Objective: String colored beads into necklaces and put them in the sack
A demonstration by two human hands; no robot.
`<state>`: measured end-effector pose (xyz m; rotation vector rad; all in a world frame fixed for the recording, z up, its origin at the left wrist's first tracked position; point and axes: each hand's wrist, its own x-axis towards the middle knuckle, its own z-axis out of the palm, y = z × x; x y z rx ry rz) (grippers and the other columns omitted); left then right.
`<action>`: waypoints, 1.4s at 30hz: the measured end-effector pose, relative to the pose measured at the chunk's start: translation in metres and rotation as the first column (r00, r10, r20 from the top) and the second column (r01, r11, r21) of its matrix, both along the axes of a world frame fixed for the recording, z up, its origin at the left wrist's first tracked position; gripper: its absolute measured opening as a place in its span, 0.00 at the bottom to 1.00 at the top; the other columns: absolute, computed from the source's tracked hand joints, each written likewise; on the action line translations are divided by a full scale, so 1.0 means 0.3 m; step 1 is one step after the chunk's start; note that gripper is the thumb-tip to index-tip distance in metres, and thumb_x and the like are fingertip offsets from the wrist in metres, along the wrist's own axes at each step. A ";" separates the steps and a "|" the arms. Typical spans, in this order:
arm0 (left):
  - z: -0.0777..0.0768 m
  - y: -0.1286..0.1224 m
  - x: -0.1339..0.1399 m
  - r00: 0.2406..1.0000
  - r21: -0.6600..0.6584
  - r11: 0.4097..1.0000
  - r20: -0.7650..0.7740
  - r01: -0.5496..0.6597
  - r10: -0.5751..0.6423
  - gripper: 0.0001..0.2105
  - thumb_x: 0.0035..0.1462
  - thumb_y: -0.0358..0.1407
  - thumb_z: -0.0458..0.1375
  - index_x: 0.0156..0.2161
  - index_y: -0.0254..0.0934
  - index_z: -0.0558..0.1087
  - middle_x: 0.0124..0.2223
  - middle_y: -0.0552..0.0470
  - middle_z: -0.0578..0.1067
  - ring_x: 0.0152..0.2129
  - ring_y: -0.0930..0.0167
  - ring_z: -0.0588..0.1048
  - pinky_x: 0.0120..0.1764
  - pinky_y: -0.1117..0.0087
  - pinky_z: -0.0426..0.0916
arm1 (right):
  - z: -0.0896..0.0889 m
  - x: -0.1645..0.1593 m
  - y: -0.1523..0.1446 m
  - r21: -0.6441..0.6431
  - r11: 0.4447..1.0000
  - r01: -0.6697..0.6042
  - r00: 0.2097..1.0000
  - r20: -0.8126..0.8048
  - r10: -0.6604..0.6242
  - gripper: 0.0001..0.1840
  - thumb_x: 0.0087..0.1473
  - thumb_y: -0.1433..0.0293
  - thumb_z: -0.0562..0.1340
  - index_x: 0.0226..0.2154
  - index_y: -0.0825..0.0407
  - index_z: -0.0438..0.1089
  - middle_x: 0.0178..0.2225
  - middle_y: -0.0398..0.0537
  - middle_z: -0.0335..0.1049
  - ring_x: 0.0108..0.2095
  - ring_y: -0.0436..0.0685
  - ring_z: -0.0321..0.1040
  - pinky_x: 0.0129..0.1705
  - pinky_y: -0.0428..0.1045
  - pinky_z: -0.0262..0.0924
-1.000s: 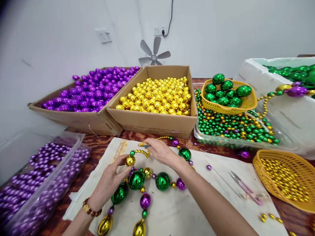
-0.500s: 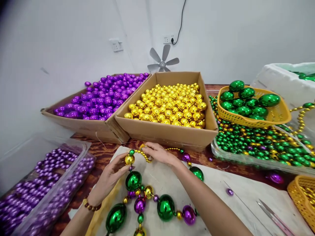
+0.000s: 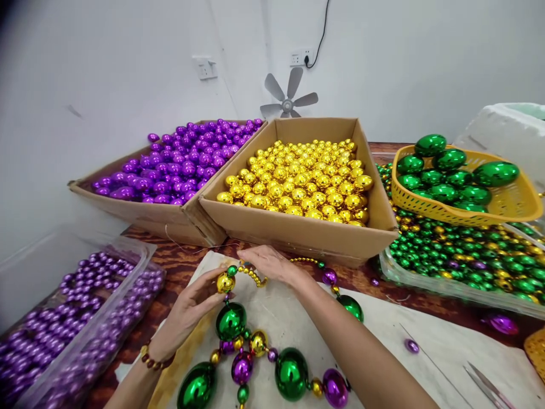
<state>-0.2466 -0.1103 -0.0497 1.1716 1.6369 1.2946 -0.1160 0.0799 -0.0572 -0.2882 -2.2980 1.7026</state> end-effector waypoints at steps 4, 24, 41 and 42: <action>-0.006 -0.004 -0.005 0.999 -0.012 1.000 -0.038 -0.012 0.012 0.20 0.57 0.36 0.59 0.55 0.42 0.67 0.59 0.47 0.67 0.53 0.63 0.68 0.55 0.64 0.64 | 0.008 -0.001 -0.002 0.038 0.999 -0.036 0.999 -0.002 0.036 0.23 0.63 0.57 0.47 0.22 0.52 0.53 0.24 0.39 0.52 0.26 0.49 0.49 0.29 0.45 0.44; -0.041 0.004 -0.017 0.998 -0.033 0.999 0.061 -0.012 0.014 0.20 0.57 0.37 0.60 0.55 0.41 0.67 0.57 0.46 0.69 0.48 0.63 0.72 0.49 0.65 0.69 | -0.023 -0.006 0.005 0.193 0.981 0.033 0.999 -0.037 -0.026 0.22 0.65 0.58 0.43 0.23 0.51 0.50 0.24 0.39 0.50 0.26 0.49 0.48 0.29 0.46 0.43; -0.032 0.002 -0.020 0.988 -0.065 0.997 0.146 -0.038 0.047 0.18 0.56 0.37 0.60 0.52 0.40 0.69 0.52 0.48 0.73 0.44 0.65 0.74 0.45 0.67 0.71 | 0.015 -0.003 0.011 0.381 0.923 0.050 0.998 -0.045 -0.036 0.22 0.66 0.61 0.47 0.24 0.51 0.60 0.25 0.40 0.57 0.28 0.50 0.57 0.31 0.46 0.48; -0.035 0.002 -0.022 0.987 -0.062 0.998 0.155 -0.032 0.041 0.18 0.56 0.37 0.60 0.52 0.40 0.69 0.52 0.48 0.73 0.44 0.66 0.74 0.46 0.67 0.70 | 0.013 -0.004 0.012 0.394 0.918 0.051 0.998 -0.047 -0.036 0.22 0.66 0.61 0.47 0.24 0.52 0.60 0.25 0.40 0.57 0.28 0.50 0.57 0.32 0.46 0.48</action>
